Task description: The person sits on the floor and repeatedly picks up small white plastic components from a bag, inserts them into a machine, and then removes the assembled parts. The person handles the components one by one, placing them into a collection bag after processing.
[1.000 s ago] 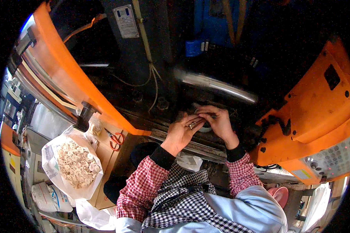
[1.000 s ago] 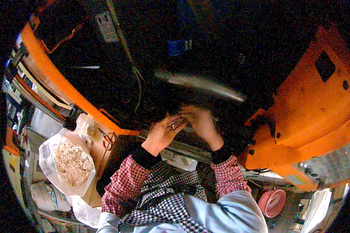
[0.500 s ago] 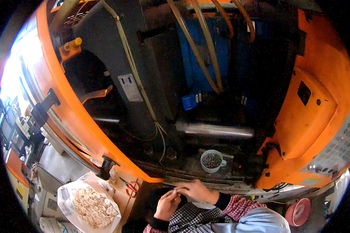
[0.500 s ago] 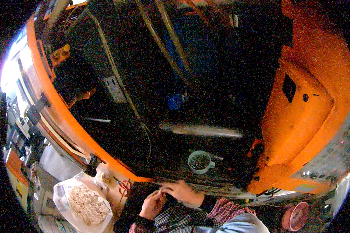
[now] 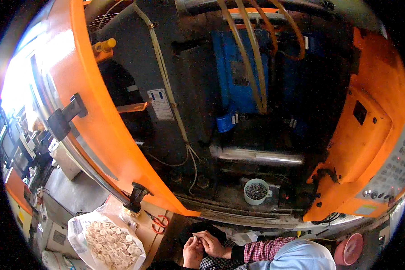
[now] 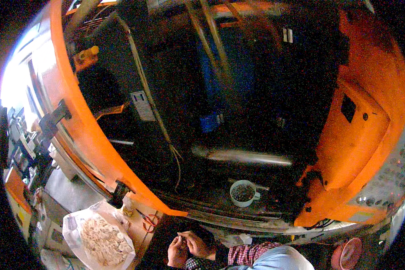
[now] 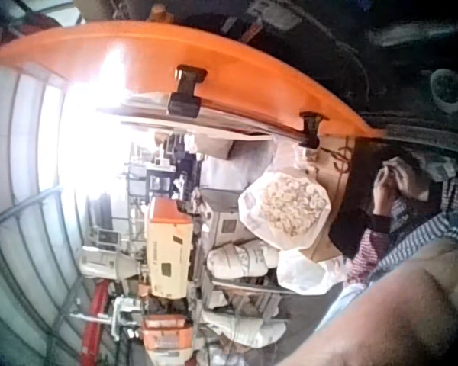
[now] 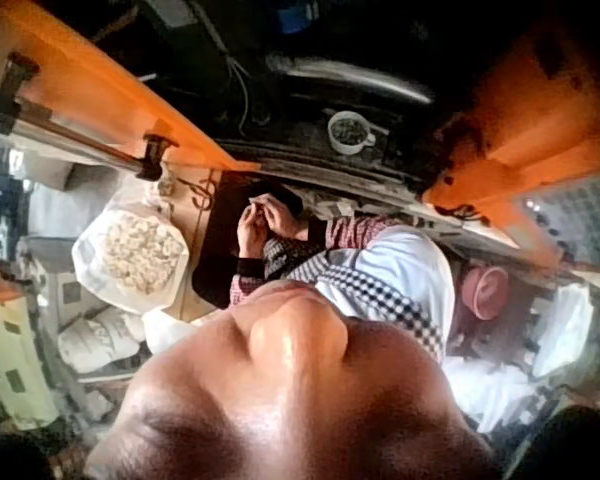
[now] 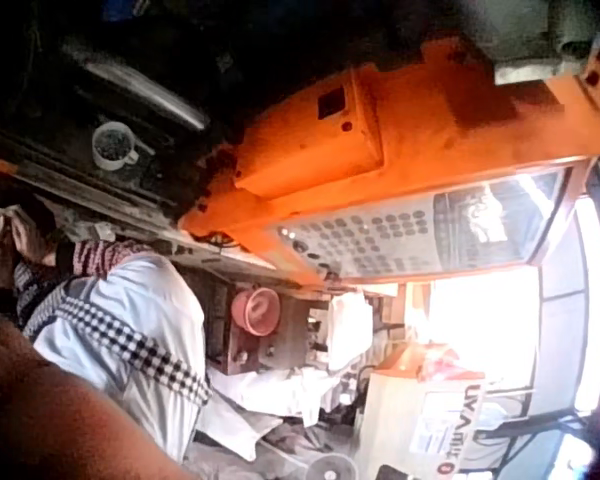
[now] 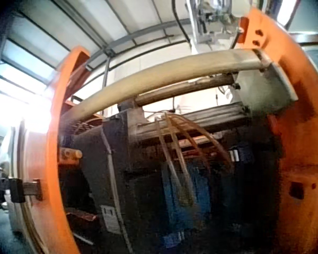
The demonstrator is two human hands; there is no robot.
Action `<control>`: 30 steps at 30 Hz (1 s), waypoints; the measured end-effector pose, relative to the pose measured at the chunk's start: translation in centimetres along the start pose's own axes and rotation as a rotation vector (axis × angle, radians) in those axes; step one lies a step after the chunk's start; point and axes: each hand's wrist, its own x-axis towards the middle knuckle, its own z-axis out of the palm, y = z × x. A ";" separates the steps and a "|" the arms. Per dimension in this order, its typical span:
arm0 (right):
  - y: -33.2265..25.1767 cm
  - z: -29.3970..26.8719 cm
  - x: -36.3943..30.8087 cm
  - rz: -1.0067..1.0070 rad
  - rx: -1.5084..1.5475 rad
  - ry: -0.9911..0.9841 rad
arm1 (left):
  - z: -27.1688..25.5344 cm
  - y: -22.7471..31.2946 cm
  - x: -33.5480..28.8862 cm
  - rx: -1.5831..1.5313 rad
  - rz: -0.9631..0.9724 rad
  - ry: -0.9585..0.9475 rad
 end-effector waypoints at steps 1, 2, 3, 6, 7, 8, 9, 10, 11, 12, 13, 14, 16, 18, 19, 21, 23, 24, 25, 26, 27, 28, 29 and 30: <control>-0.1 0.0 -0.2 0.033 0.011 -0.013 | -0.3 -0.2 -0.2 -0.006 0.004 -0.049; -0.1 0.0 -0.3 0.066 0.022 -0.026 | -0.4 -0.3 0.0 -0.018 0.010 -0.040; 0.1 0.0 0.1 0.016 -0.019 -0.042 | -0.4 -0.3 0.2 -0.031 0.017 -0.030; 0.9 0.5 -0.1 -0.018 -0.017 -0.029 | -0.9 -0.5 0.4 -0.090 0.016 -0.074; 1.2 0.7 0.3 -0.040 -0.025 -0.033 | -0.6 -0.1 0.4 -0.058 0.027 -0.089; 1.4 0.6 0.2 -0.027 -0.023 -0.044 | -0.2 0.2 0.2 -0.026 0.038 -0.105; 1.4 0.4 -0.1 -0.014 -0.023 -0.054 | 0.3 0.2 -0.2 -0.024 0.018 -0.065; 1.2 0.5 -0.1 0.000 -0.011 -0.066 | -0.3 0.2 -0.1 0.001 0.025 -0.088; 1.1 0.5 0.0 -0.002 -0.004 -0.070 | -1.3 0.1 0.2 0.027 0.031 -0.112; 1.1 0.5 0.1 0.007 -0.007 -0.074 | -1.9 0.0 0.4 0.054 0.035 -0.137; 1.1 0.7 0.1 0.020 -0.005 -0.075 | 0.0 0.6 -0.8 0.015 0.027 -0.007; 1.0 0.8 0.1 0.033 -0.005 -0.075 | -0.2 0.6 -0.7 0.015 0.024 -0.015; 0.4 0.2 0.9 -0.080 -0.155 -0.135 | -0.5 0.6 -0.6 0.014 0.020 -0.030; -1.5 -1.7 2.9 -0.248 -0.311 -0.170 | 0.0 0.8 -1.0 0.017 0.011 0.020; -4.5 -3.3 4.4 -0.253 -0.272 -0.189 | -0.1 0.6 -0.7 -0.009 0.021 0.009; -9.4 -6.5 7.5 -0.289 -0.175 -0.180 | -1.4 -0.2 0.4 -0.033 0.024 -0.042; -8.8 -9.0 9.9 -0.548 -0.325 0.067 | -1.3 -0.1 0.6 -0.046 0.005 -0.106; -11.1 -10.7 12.9 -0.518 -0.318 0.123 | -1.6 0.0 0.3 -0.057 0.003 -0.119; -12.3 -12.8 15.4 -0.547 -0.326 0.241 | -1.5 0.5 0.2 -0.068 -0.069 -0.134; -11.5 -13.7 17.4 -0.366 -0.159 0.333 | -1.2 0.8 -0.1 -0.085 -0.078 -0.159; -11.6 -14.8 20.4 -0.315 -0.121 0.400 | -0.9 0.7 -0.5 -0.059 -0.046 -0.103; -12.1 -15.6 23.5 -0.232 0.052 0.444 | -0.6 0.7 -0.8 -0.032 -0.007 -0.046; -11.2 -17.4 26.7 -0.148 0.172 0.464 | -0.6 0.6 -0.5 -0.020 -0.012 -0.048; -9.4 -19.2 29.9 -0.056 0.249 0.500 | -0.9 0.4 -0.2 -0.008 -0.016 -0.044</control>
